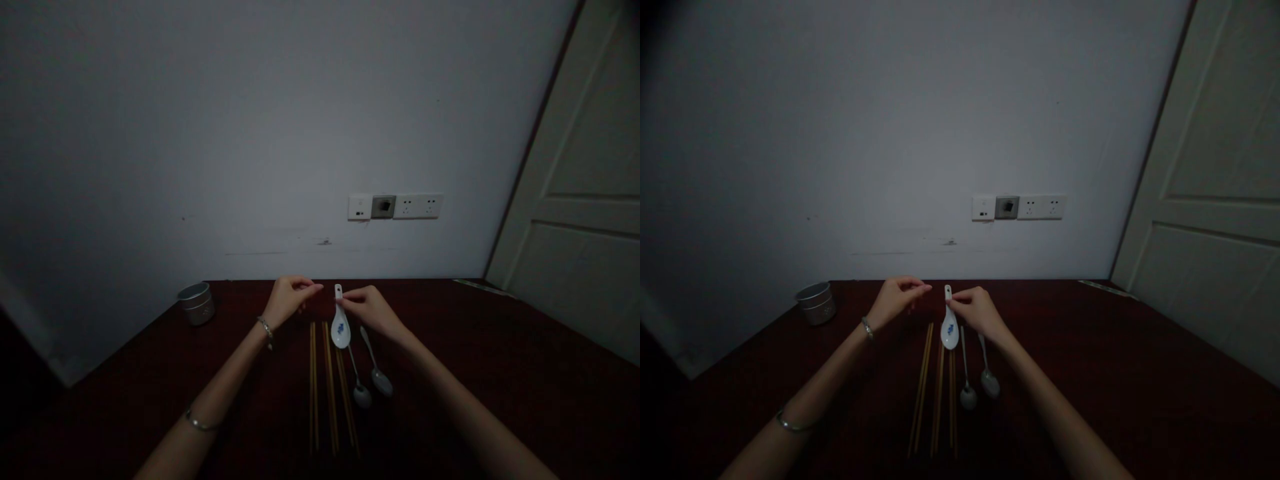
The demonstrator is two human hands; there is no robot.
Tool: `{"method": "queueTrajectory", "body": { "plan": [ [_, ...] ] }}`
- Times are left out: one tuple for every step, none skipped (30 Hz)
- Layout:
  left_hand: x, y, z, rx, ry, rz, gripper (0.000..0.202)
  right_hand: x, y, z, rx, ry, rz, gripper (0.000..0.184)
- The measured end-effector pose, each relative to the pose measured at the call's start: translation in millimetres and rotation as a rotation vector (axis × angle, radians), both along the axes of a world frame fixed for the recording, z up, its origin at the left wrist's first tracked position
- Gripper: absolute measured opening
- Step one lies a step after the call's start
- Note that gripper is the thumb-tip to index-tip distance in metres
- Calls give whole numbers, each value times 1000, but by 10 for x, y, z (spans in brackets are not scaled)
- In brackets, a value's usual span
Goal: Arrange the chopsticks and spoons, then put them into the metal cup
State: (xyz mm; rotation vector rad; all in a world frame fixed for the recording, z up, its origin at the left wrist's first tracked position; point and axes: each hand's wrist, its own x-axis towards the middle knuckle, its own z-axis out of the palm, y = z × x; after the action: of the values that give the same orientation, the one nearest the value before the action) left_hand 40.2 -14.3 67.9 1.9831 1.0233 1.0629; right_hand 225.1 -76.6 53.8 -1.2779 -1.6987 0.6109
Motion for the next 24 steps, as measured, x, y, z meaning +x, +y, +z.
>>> {"method": "queueTrajectory", "body": {
  "plan": [
    [-29, 70, -32, -12, -10, 14, 38, 82, 31, -11, -51, 22, -15, 29],
    [-59, 149, -73, -28, -21, 25, 39, 174, 67, -28, -103, 42, -36, 31],
    [-90, 233, -126, -46, -33, 32, 40, 275, 105, -49, -146, 58, -54, 32],
    [-123, 321, -188, -63, -55, 47, 40, 382, 146, -74, -183, 67, -60, 33],
    [-156, 410, -260, -80, -75, 67, 40, 492, 185, -101, -220, 74, -68, 33],
    [-190, 499, -339, -93, -90, 90, 40, 603, 221, -130, -260, 79, -76, 32],
    [-226, 584, -424, -101, -105, 118, 39, 711, 252, -157, -303, 81, -89, 31],
    [-264, 663, -510, -112, -121, 153, 38, 813, 274, -184, -346, 85, -112, 30],
    [-303, 736, -597, -128, -139, 178, 37, 907, 287, -208, -382, 89, -126, 29],
    [-342, 801, -681, -148, -158, 193, 35, 991, 291, -231, -413, 95, -133, 28],
    [-381, 857, -759, -169, -176, 210, 34, 1064, 287, -252, -441, 99, -132, 26],
    [-418, 905, -831, -190, -194, 226, 33, 1125, 277, -273, -465, 101, -124, 25],
    [-452, 946, -896, -210, -212, 239, 32, 1174, 263, -294, -492, 98, -114, 25],
    [-482, 979, -953, -229, -227, 251, 31, 1212, 250, -317, -522, 88, -108, 24],
    [-509, 1006, -1004, -247, -239, 262, 31, 1240, 238, -342, -552, 73, -108, 23],
    [-531, 1028, -1049, -263, -247, 271, 30, 1259, 232, -370, -582, 57, -114, 22],
    [-551, 1046, -1089, -275, -251, 279, 30, 1273, 231, -402, -612, 43, -122, 21],
    [-567, 1061, -1125, -284, -254, 286, 30, 1282, 236, -436, -641, 32, -126, 20],
    [-582, 1074, -1158, -292, -254, 292, 30, 1289, 246, -472, -666, 25, -125, 19],
    [-595, 1085, -1189, -299, -254, 296, 30, 1294, 260, -508, -688, 20, -122, 19],
    [-607, 1094, -1218, -306, -254, 298, 30, 1298, 275, -545, -708, 15, -118, 19],
    [-617, 1103, -1244, -314, -255, 298, 30, 1301, 291, -580, -726, 8, -116, 20],
    [-626, 1110, -1267, -321, -256, 302, 30, 1304, 306, -612, -742, 3, -117, 20],
    [-633, 1116, -1287, -326, -257, 309, 30, 1306, 318, -642, -753, 0, -116, 20]
  ]
}}
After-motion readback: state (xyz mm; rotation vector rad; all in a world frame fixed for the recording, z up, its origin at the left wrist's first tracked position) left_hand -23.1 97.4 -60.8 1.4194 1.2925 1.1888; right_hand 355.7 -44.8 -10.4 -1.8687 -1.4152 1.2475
